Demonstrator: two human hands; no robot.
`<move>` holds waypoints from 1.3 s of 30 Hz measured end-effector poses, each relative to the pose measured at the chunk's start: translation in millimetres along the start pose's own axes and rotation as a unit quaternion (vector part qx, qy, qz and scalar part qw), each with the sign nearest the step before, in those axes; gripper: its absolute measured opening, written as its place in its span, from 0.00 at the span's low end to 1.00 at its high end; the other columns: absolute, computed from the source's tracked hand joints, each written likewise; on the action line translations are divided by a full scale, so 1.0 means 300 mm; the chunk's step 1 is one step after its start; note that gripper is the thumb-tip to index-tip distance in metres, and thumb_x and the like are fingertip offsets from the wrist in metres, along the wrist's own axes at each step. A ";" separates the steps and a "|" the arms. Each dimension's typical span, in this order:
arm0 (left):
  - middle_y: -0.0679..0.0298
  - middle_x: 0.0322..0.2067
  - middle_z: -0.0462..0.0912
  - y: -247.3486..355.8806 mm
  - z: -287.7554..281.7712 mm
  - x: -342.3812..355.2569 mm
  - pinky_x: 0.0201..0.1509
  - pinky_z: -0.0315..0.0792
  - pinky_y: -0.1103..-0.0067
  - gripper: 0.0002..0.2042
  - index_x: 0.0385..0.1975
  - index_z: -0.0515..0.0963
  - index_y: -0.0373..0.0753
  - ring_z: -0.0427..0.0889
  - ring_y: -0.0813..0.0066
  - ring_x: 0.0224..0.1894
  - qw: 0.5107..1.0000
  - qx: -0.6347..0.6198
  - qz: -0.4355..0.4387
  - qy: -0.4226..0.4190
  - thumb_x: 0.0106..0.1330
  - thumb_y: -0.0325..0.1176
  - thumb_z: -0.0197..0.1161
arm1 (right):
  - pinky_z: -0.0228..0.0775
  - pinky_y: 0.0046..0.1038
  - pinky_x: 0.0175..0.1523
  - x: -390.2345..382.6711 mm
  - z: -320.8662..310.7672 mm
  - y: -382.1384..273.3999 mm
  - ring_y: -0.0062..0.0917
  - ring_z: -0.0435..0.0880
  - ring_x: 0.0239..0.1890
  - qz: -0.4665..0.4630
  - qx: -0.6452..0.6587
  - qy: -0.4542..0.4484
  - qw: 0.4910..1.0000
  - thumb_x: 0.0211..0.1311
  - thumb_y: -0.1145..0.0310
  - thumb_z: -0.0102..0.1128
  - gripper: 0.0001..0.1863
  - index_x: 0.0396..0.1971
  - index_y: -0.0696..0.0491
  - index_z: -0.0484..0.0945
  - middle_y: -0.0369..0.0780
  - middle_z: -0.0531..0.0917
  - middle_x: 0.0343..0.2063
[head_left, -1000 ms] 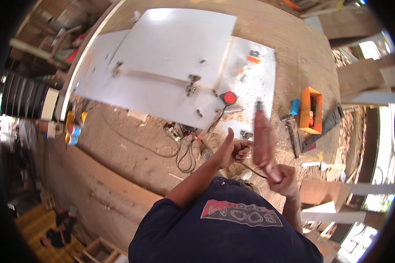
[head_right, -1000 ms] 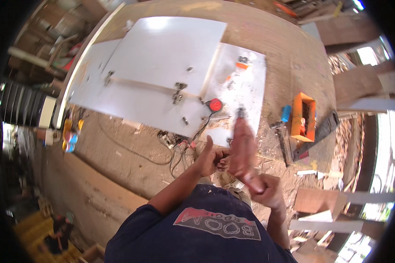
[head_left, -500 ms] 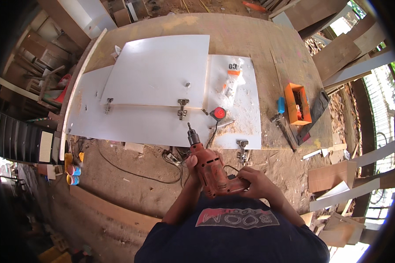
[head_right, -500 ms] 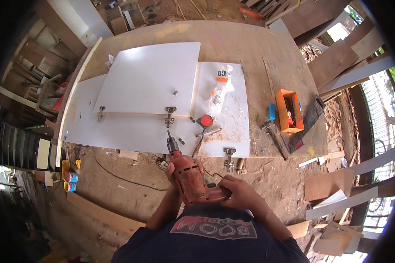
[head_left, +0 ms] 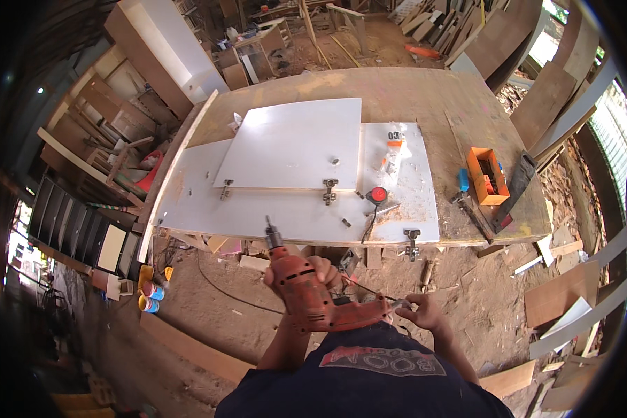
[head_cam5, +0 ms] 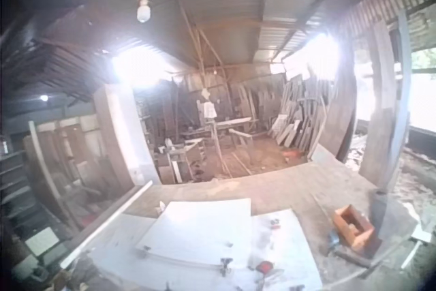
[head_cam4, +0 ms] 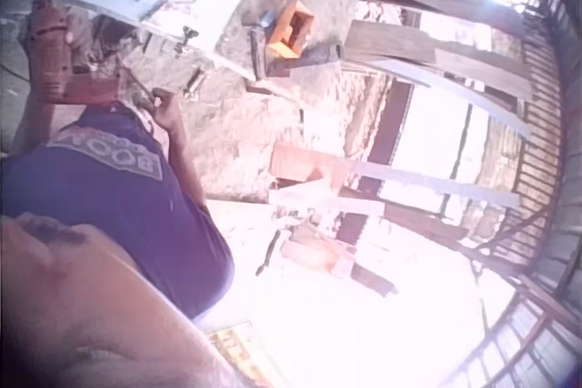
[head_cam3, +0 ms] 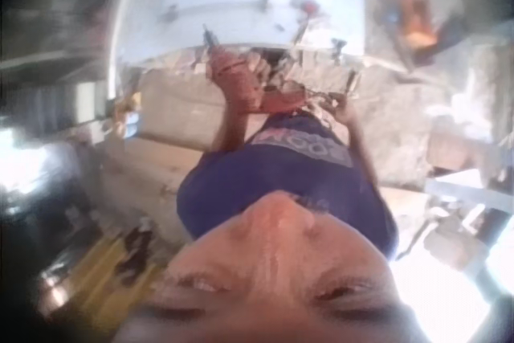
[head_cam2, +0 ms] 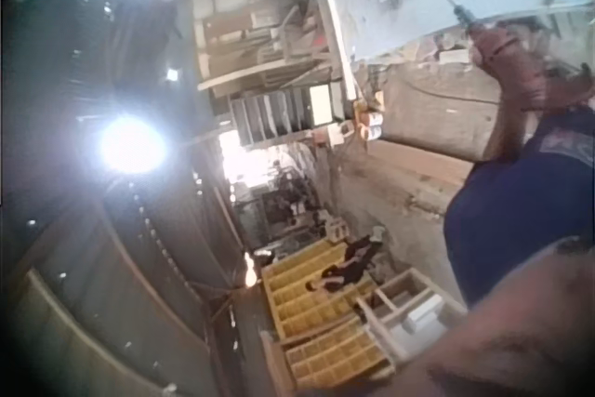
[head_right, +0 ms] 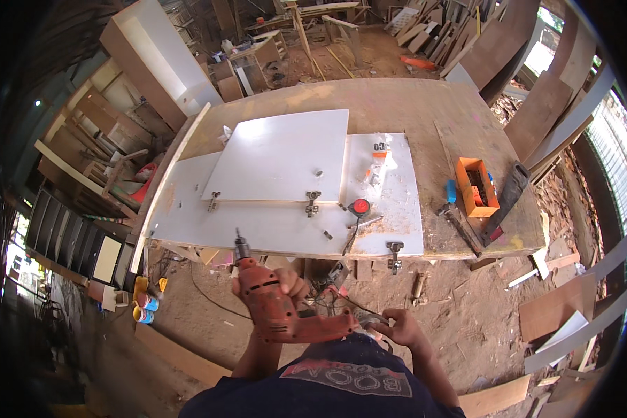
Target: The person attaches metal hinges to a white cabinet door using an electric drill and screws in a woodworking workshop.
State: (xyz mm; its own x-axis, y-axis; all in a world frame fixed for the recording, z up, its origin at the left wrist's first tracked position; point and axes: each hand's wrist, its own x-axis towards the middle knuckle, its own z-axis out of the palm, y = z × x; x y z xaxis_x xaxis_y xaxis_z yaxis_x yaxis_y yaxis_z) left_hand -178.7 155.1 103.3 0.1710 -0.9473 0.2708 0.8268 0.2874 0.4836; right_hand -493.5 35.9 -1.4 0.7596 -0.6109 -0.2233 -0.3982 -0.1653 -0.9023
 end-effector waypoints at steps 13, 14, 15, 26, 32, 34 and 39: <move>0.72 0.24 0.64 0.363 0.119 -0.592 0.33 0.54 0.77 0.46 0.31 0.76 0.36 0.57 0.80 0.26 0.977 0.141 0.157 0.041 0.58 0.87 0.53 | 0.78 0.44 0.51 -0.107 0.558 0.403 0.49 0.87 0.46 0.080 -0.122 0.063 0.987 0.72 0.56 0.66 0.17 0.40 0.57 0.84 0.53 0.88 0.39; 0.72 0.24 0.64 0.384 0.116 -0.613 0.33 0.54 0.77 0.46 0.31 0.76 0.36 0.57 0.80 0.25 0.977 0.143 0.154 0.033 0.58 0.86 0.53 | 0.78 0.46 0.51 -0.107 0.596 0.418 0.52 0.87 0.46 0.154 -0.146 0.048 0.976 0.74 0.54 0.62 0.19 0.39 0.58 0.84 0.54 0.88 0.38; 0.71 0.24 0.65 0.403 0.118 -0.636 0.32 0.53 0.77 0.47 0.30 0.77 0.36 0.58 0.79 0.25 0.979 0.129 0.152 0.041 0.57 0.88 0.52 | 0.78 0.45 0.51 -0.114 0.633 0.431 0.51 0.88 0.45 0.124 -0.110 0.053 0.985 0.77 0.51 0.58 0.23 0.39 0.60 0.83 0.56 0.87 0.36; 0.72 0.21 0.64 0.789 -0.216 -0.918 0.37 0.56 0.73 0.41 0.26 0.77 0.40 0.56 0.78 0.24 0.997 0.015 0.063 -0.032 0.68 0.80 0.46 | 0.75 0.41 0.51 0.087 0.737 -0.548 0.37 0.83 0.42 -0.072 0.376 0.159 0.910 0.86 0.51 0.42 0.26 0.27 0.52 0.71 0.49 0.79 0.38; 0.68 0.20 0.71 0.929 -0.386 -0.938 0.60 0.65 0.58 0.47 0.26 0.80 0.37 0.62 0.76 0.21 0.998 0.064 0.019 0.012 0.63 0.86 0.42 | 0.79 0.55 0.61 0.120 0.830 -1.014 0.59 0.88 0.53 -0.332 0.438 0.032 0.834 0.87 0.44 0.32 0.29 0.31 0.51 0.69 0.71 0.79 0.55; 0.66 0.19 0.73 0.942 -0.444 -0.927 0.71 0.62 0.53 0.49 0.25 0.80 0.37 0.65 0.74 0.20 0.997 0.048 0.026 0.050 0.62 0.87 0.42 | 0.79 0.56 0.61 0.148 0.918 -1.100 0.62 0.89 0.49 -0.336 0.454 -0.013 0.825 0.87 0.44 0.30 0.29 0.31 0.50 0.68 0.74 0.79 0.54; 0.46 0.35 0.84 0.974 -0.541 -0.875 0.75 0.57 0.36 0.43 0.50 0.83 0.39 0.82 0.58 0.36 0.995 -0.091 -0.028 -0.012 0.65 0.79 0.52 | 0.77 0.61 0.62 0.228 1.123 -1.238 0.69 0.82 0.57 -0.339 0.479 -0.144 0.797 0.86 0.47 0.39 0.27 0.35 0.56 0.72 0.78 0.75 0.56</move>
State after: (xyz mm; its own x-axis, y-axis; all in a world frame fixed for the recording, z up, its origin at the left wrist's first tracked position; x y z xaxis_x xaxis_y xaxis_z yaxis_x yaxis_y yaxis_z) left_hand 104.9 464.9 38.4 0.1121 -0.9569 0.2680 0.9182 0.2029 0.3402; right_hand -120.2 316.4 194.1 0.7744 -0.4066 0.4848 0.6247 0.3691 -0.6882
